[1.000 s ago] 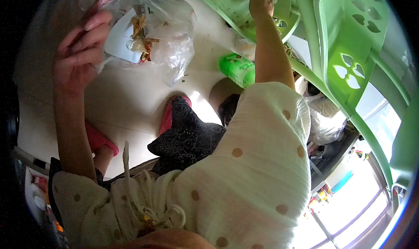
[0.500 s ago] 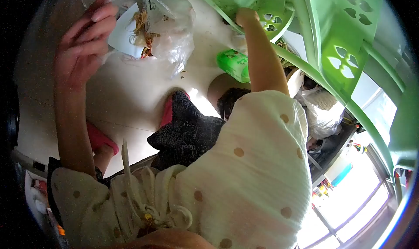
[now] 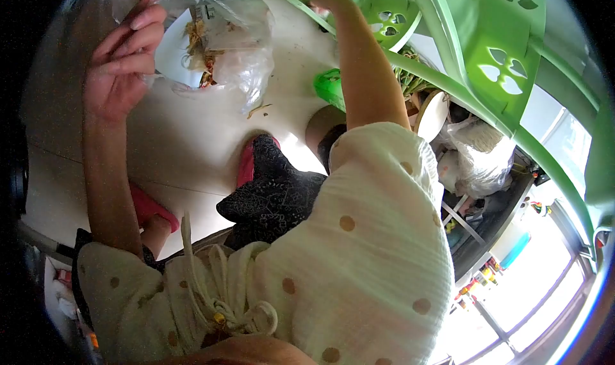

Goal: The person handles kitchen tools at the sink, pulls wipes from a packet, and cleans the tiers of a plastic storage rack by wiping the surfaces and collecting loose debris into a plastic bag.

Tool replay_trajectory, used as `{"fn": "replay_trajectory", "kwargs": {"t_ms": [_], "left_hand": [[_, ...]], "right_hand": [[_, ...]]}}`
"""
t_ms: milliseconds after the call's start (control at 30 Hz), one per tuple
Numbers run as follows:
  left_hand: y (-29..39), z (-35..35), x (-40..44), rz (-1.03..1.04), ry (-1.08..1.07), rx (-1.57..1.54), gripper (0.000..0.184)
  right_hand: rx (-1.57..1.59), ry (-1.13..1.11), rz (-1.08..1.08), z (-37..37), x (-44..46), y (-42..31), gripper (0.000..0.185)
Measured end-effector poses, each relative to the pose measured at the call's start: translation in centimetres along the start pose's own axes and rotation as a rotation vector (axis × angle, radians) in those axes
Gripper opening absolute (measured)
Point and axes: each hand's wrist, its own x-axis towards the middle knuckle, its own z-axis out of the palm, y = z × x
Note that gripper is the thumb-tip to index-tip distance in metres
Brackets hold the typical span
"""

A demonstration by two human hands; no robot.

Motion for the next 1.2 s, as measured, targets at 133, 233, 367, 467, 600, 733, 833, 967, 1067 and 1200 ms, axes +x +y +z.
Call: {"fn": "replay_trajectory", "kwargs": {"t_ms": [133, 233, 367, 467, 600, 733, 833, 967, 1067, 1200], "left_hand": [[0.1, -0.1, 0.4, 0.015, -0.003, 0.006, 0.048], [0.3, 0.1, 0.2, 0.023, 0.015, 0.001, 0.048], [0.1, 0.0, 0.1, 0.019, 0.007, -0.018, 0.048], [0.0, 0.4, 0.1, 0.011, -0.002, -0.006, 0.047], [0.1, 0.2, -0.3, 0.020, -0.005, 0.057, 0.048], [-0.9, 2.0, -0.3, 0.060, 0.093, 0.012, 0.028], [-0.5, 0.9, -0.5, 0.025, 0.033, 0.035, 0.038], [0.2, 0.7, -0.8, 0.052, 0.000, 0.111, 0.050], [0.4, 0.1, -0.6, 0.013, -0.033, 0.021, 0.050], [0.1, -0.3, -0.5, 0.005, -0.017, -0.033, 0.048]], "right_hand": [[0.492, 0.229, -0.064, -0.4, -0.2, -1.5, 0.019], [0.730, 0.339, -0.230, -2.0, -2.9, -2.0, 0.019], [0.734, 0.546, -0.192, -3.4, -5.6, 1.8, 0.028], [0.330, 0.622, -0.054, -1.8, -6.6, 3.4, 0.030], [0.289, 0.478, 0.028, 2.3, -8.1, 1.9, 0.039], [0.282, 0.616, 0.034, 3.1, -7.8, -3.6, 0.025], [0.717, 0.464, -0.063, 2.5, -3.1, -4.6, 0.023], [1.402, 0.378, -0.389, -1.8, -3.9, -1.9, 0.021], [1.157, 0.616, -0.035, -2.9, -3.7, 5.9, 0.032], [-0.009, 0.758, 0.422, -1.1, -5.7, 7.5, 0.031]]}}
